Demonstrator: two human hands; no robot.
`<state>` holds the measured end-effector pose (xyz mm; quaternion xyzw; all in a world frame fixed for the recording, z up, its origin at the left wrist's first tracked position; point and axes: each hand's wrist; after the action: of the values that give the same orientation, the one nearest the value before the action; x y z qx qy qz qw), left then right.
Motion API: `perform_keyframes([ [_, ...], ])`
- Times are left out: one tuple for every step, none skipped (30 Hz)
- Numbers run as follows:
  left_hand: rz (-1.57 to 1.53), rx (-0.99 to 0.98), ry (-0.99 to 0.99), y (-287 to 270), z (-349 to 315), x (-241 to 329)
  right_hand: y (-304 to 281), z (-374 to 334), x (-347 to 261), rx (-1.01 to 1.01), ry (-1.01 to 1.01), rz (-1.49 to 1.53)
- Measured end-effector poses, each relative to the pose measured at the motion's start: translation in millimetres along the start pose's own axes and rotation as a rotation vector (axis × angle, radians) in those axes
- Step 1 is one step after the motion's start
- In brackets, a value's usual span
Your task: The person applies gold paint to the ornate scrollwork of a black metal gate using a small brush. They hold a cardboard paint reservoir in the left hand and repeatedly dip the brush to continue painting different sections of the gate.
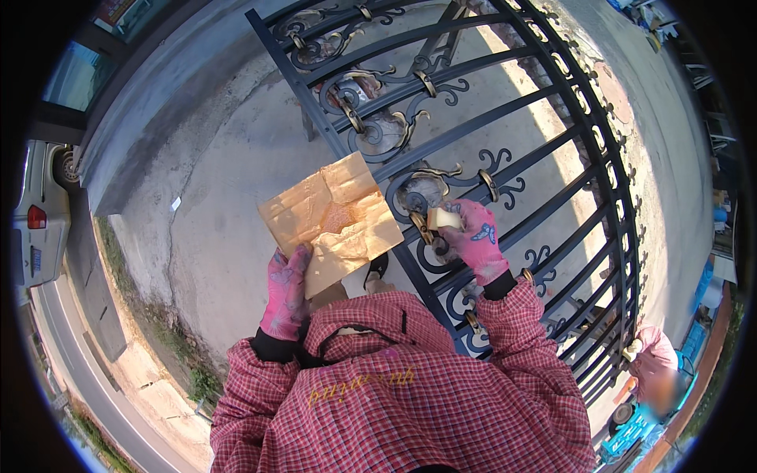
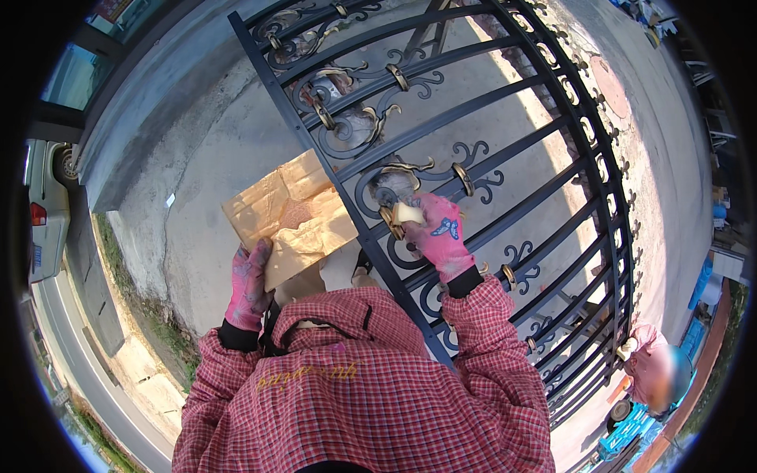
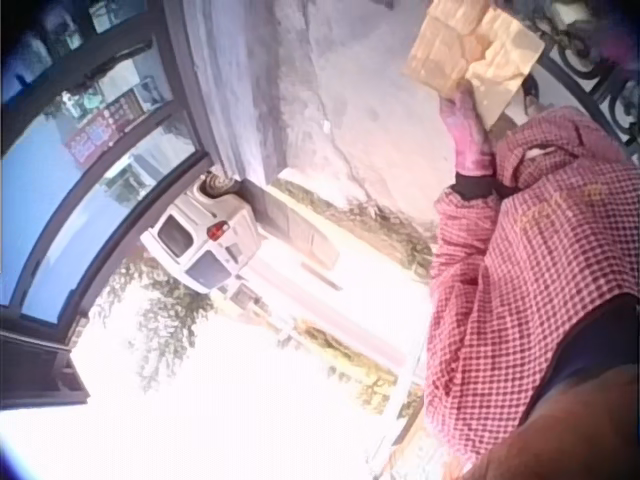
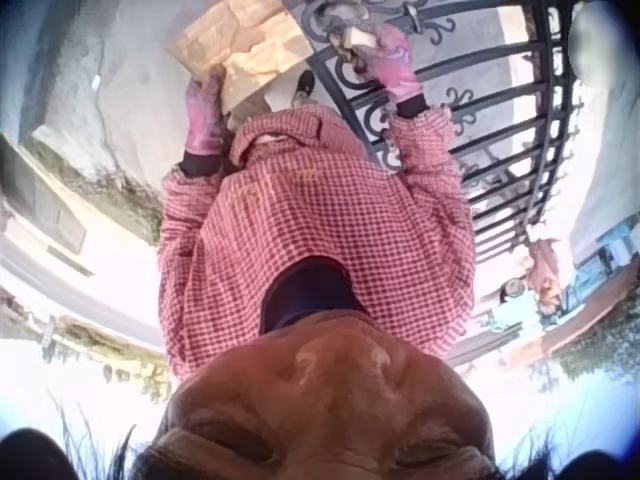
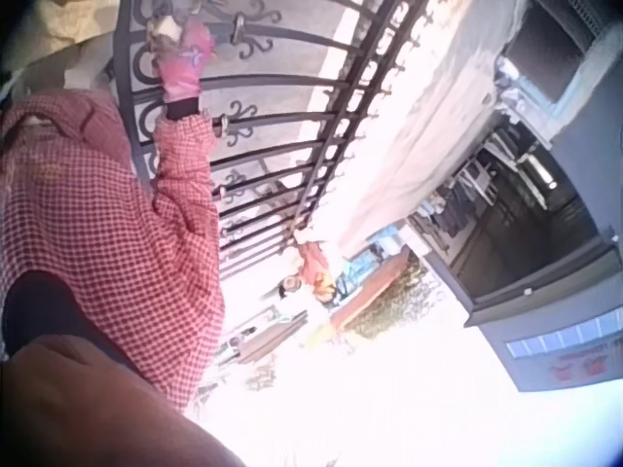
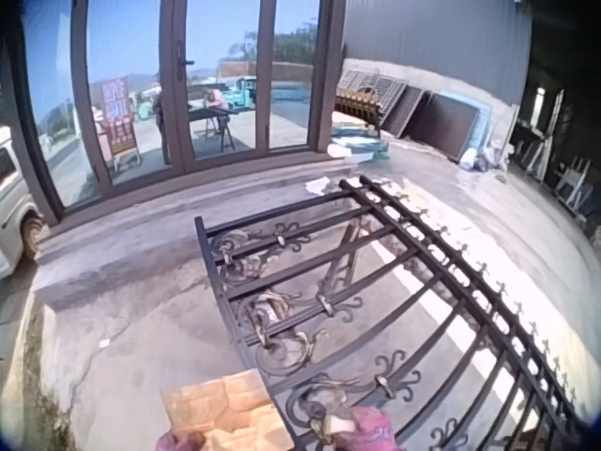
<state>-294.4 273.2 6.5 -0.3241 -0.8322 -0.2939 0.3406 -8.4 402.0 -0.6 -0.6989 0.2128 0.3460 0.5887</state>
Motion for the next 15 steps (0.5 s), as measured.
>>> perform_keyframes([
  [0.012,-0.008,-0.001,4,2,1,-4,-3,-4,0.062,0.079,0.106],
  [-0.02,-0.031,-0.015,10,2,6,-7,-5,1,0.084,0.065,0.033],
  [-0.002,-0.073,-0.026,14,6,9,-13,-8,1,0.159,0.059,0.096],
  [0.015,-0.115,-0.036,17,10,12,-18,-10,1,0.234,0.051,0.158],
  [0.038,-0.146,-0.048,17,16,16,-16,-10,-9,0.302,0.044,0.228],
  [0.037,-0.161,-0.073,21,22,18,-24,-12,-23,0.31,0.186,0.372],
  [0.066,-0.191,-0.079,24,29,20,-28,-12,-31,0.342,0.137,0.32],
  [0.09,-0.22,-0.086,26,34,23,-28,-9,-40,0.351,0.119,0.332],
  [0.114,-0.249,-0.092,26,39,28,-27,-7,-51,0.36,0.1,0.345],
  [0.157,-0.262,-0.107,28,45,32,-26,-2,-68,0.336,0.099,0.33],
  [0.174,-0.297,-0.109,29,50,37,-24,2,-90,0.309,0.098,0.313],
  [0.191,-0.331,-0.11,29,55,41,-20,6,-105,0.281,0.096,0.296],
  [0.205,-0.366,-0.112,30,60,46,-11,15,-105,0.308,-0.103,0.126],
  [0.242,-0.393,-0.109,30,65,47,-6,18,-111,0.309,-0.195,0.058],
  [0.258,-0.43,-0.098,31,70,51,-1,22,-121,0.306,-0.286,-0.01],
])
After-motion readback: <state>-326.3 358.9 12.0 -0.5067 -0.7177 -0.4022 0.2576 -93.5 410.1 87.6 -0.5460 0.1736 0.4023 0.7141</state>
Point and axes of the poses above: each hand's wrist, its own z-axis towards the middle knuckle, its own y-axis out of the palm, x = y × z, and after that the axes turned 7 degrees about x, right-handed
